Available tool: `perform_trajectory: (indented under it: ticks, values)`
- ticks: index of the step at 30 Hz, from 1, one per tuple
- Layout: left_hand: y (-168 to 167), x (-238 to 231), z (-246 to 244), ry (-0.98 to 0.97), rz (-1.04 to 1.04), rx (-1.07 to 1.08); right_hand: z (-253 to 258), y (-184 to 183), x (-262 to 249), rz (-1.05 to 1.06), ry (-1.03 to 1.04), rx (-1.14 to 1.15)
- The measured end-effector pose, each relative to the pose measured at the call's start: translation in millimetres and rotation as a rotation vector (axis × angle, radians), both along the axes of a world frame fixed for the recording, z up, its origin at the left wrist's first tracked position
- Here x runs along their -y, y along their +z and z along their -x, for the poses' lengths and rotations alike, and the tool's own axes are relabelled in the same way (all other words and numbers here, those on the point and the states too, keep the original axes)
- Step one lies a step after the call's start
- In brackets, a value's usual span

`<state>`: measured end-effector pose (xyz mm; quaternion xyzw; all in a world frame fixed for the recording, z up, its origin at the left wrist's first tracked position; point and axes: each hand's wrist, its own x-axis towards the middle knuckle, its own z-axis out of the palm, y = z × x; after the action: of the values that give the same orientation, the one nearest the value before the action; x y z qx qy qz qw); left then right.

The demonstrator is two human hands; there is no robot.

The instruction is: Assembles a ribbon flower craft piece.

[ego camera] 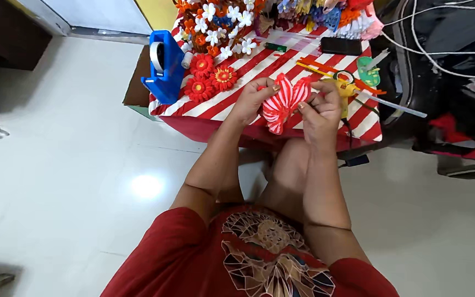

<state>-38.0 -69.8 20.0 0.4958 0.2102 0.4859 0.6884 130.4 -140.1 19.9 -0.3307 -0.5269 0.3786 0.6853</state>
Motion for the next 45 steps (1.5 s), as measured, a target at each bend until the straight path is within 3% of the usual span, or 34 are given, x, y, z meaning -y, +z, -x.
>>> perform_trajectory:
  ticks: [8,24,38,45]
  values:
    - [-21.3,78.3,20.4,-0.003,0.054,-0.08,30.4,-20.5,92.9,0.222,-0.134,0.002]
    - [-21.8,142.8,29.3,-0.022,0.266,-0.152,44.7,-27.0,149.1,0.321,-0.185,-0.16]
    - [-44.7,107.8,34.3,0.019,0.198,-0.214,47.9,-52.2,114.2,0.414,-0.148,-0.168]
    - [-40.7,49.9,35.0,-0.03,0.123,-0.483,55.9,-68.9,67.4,0.444,-0.222,-0.272]
